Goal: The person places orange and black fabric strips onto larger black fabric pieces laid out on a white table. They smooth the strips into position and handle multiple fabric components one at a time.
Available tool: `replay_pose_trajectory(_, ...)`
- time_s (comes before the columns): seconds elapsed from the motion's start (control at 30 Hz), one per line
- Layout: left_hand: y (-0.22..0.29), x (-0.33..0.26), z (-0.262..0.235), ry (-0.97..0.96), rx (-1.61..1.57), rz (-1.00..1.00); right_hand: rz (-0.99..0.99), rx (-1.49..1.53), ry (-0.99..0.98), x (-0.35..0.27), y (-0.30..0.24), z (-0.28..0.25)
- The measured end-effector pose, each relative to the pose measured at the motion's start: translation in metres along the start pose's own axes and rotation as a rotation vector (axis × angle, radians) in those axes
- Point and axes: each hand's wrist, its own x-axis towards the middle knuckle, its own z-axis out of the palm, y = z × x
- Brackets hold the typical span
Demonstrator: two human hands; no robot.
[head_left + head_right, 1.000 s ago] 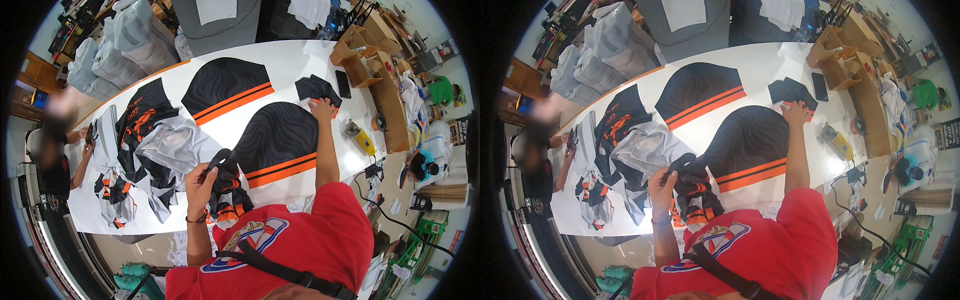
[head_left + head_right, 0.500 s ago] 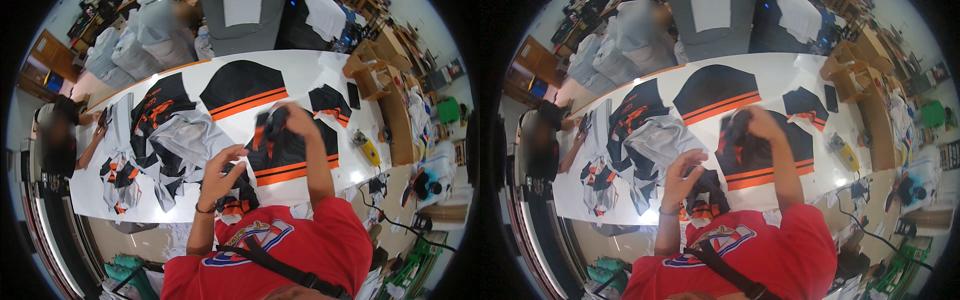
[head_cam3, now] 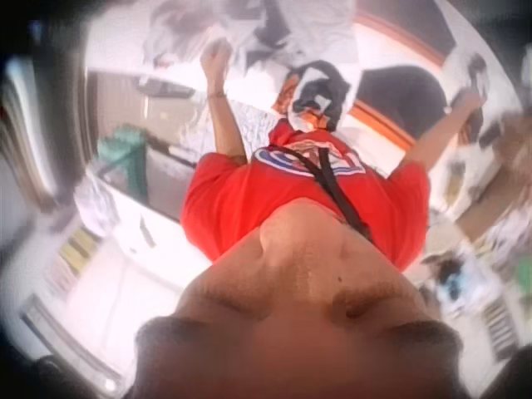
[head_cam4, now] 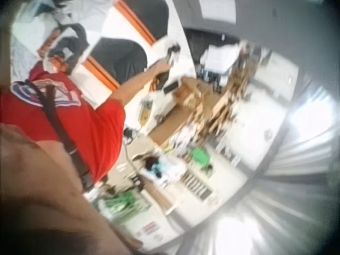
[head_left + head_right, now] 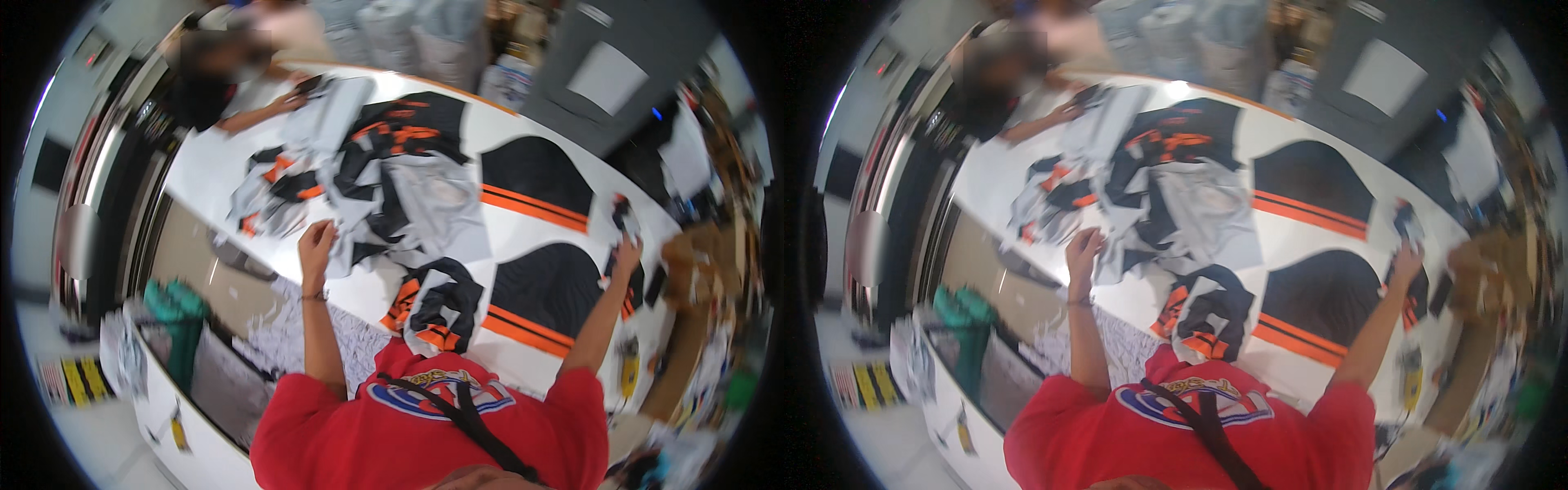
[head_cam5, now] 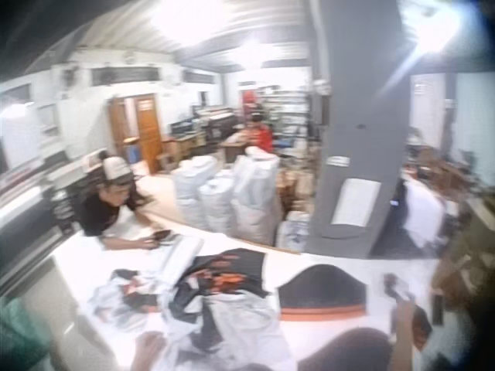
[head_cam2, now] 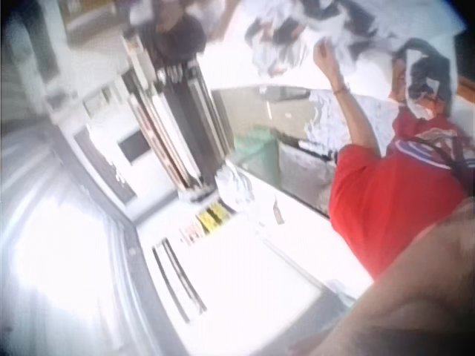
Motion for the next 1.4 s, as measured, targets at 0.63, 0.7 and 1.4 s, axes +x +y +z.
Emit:
replay_pose_trajectory(0.63, -0.083, 0.188, -0.078, 0.787, 0.835, -0.029, 0.099, -0.006, -0.299, -0.201, -0.01, -0.017)
replay_pose_trajectory(0.7, -0.085, 0.194, -0.089, 0.668, 0.821, -0.147, 0.098, 0.016, -0.339, -0.206, -0.009, -0.013)
replay_pose_trajectory(1.4, 0.264, -0.005, 0.024, -0.531, -0.041, 0.718, -0.36, 0.303, -1.178, -0.378, -0.149, 0.13)
